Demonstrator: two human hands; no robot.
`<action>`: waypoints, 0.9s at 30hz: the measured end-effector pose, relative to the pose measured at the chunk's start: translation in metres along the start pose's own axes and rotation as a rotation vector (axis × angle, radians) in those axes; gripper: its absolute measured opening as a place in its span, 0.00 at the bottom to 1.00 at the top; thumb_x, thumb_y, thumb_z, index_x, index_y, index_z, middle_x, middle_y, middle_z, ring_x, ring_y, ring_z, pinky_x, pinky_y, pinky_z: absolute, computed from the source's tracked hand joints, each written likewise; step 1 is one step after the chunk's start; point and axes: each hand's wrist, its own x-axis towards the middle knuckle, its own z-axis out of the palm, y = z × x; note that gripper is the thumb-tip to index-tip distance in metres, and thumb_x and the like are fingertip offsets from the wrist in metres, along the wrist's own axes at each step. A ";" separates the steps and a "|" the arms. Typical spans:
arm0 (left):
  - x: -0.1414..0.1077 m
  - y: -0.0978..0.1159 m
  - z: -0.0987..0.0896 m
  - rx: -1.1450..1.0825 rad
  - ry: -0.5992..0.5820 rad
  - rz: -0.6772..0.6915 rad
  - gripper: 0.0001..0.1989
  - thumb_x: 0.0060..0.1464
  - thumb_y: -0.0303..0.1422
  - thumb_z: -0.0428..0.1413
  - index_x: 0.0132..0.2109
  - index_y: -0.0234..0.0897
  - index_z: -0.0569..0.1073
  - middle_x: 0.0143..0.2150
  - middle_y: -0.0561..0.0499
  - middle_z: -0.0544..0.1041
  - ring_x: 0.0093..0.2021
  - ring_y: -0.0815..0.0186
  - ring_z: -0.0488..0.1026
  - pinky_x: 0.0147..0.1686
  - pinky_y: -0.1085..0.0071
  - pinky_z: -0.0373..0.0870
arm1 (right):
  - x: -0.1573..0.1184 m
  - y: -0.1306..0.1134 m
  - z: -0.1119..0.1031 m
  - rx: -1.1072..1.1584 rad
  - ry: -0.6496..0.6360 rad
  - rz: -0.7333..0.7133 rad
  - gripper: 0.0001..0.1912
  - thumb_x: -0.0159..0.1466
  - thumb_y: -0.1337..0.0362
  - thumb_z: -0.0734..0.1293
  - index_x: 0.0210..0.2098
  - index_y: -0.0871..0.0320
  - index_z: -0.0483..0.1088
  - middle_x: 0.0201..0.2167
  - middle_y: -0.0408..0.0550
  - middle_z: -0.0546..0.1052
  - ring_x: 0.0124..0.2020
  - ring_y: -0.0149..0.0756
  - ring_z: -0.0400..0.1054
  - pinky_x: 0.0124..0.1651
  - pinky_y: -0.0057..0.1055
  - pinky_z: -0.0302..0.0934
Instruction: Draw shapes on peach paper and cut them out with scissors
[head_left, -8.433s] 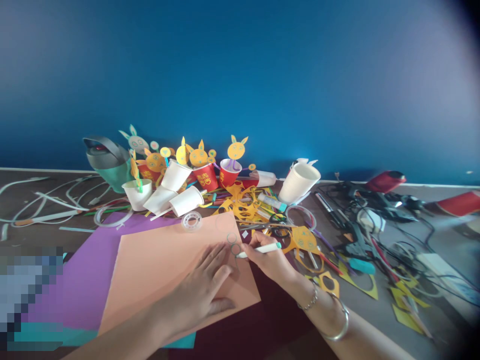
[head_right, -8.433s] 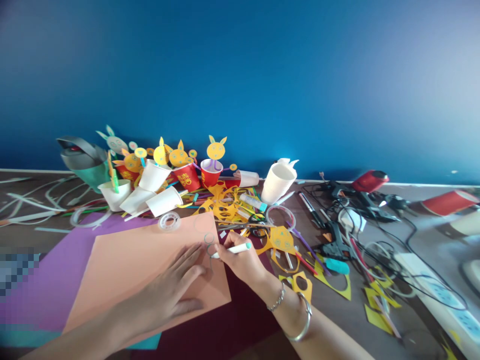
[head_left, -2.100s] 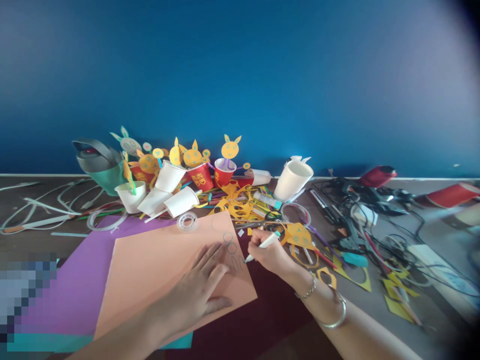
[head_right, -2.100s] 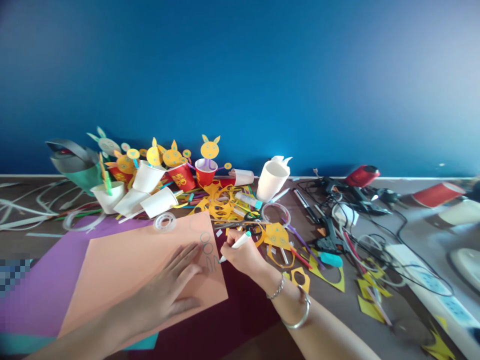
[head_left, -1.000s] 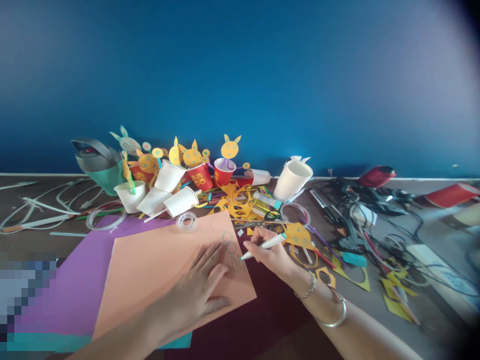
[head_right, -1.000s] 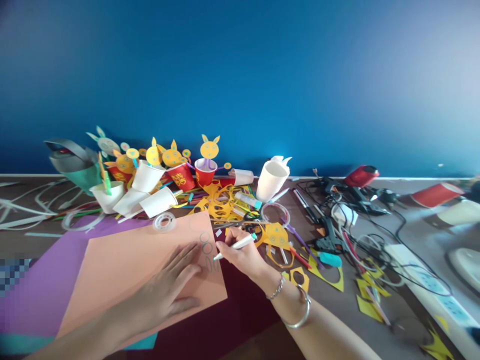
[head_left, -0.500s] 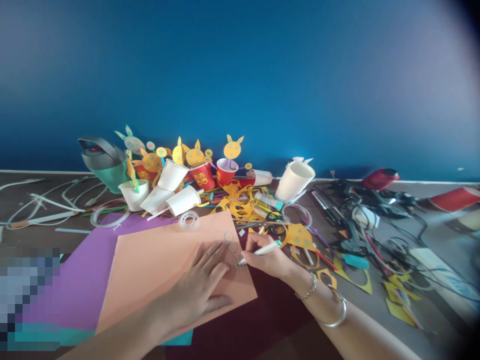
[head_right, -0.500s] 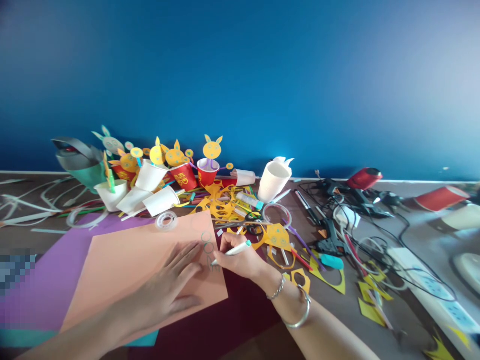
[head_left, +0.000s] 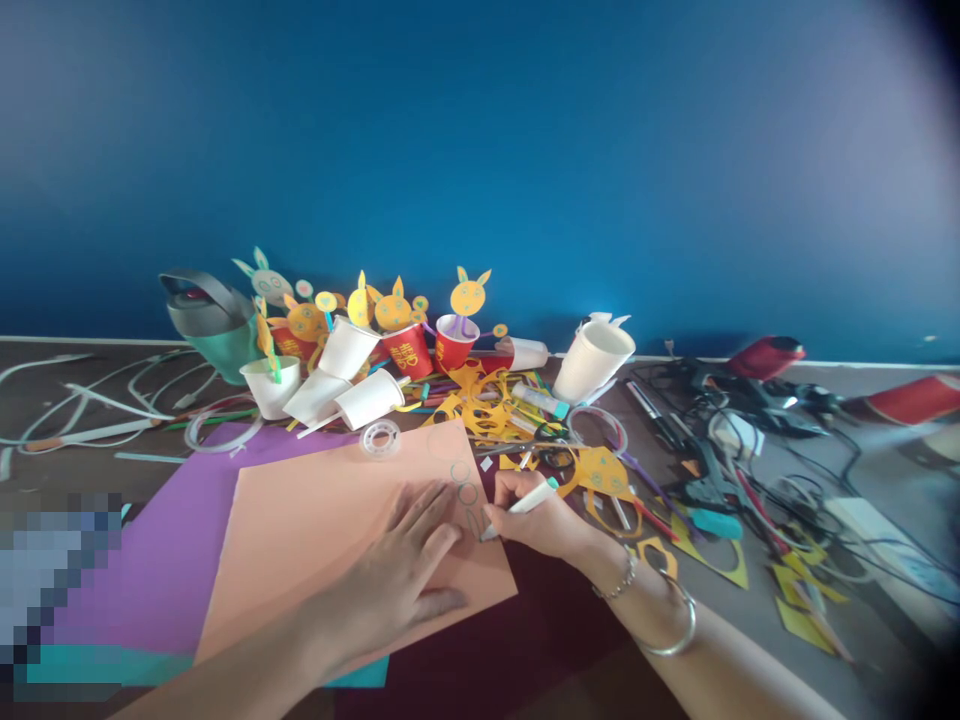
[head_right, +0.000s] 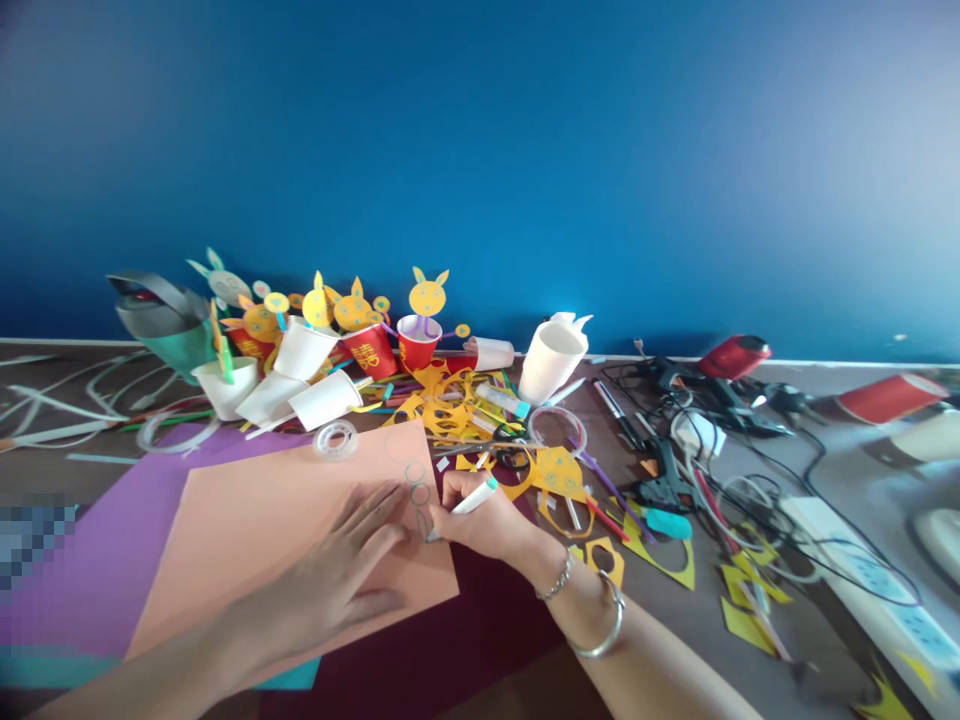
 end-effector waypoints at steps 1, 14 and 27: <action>0.000 0.000 0.000 0.008 -0.005 0.001 0.24 0.55 0.48 0.54 0.53 0.39 0.64 0.67 0.37 0.52 0.68 0.52 0.45 0.61 0.45 0.49 | 0.000 0.000 0.001 -0.006 0.008 -0.005 0.13 0.52 0.67 0.66 0.17 0.57 0.56 0.15 0.37 0.63 0.19 0.25 0.51 0.19 0.22 0.44; 0.000 -0.001 0.000 0.009 -0.022 0.002 0.23 0.55 0.48 0.53 0.52 0.39 0.64 0.68 0.38 0.51 0.68 0.53 0.44 0.62 0.46 0.49 | -0.001 -0.003 0.000 0.039 0.027 0.003 0.14 0.56 0.64 0.66 0.19 0.57 0.56 0.16 0.38 0.64 0.19 0.26 0.54 0.21 0.23 0.47; 0.001 0.000 -0.002 -0.007 -0.035 -0.003 0.22 0.56 0.48 0.52 0.52 0.39 0.64 0.68 0.38 0.49 0.68 0.53 0.43 0.62 0.46 0.48 | 0.000 -0.007 -0.002 0.075 0.049 0.009 0.14 0.57 0.63 0.66 0.20 0.57 0.57 0.18 0.38 0.64 0.21 0.26 0.54 0.22 0.24 0.48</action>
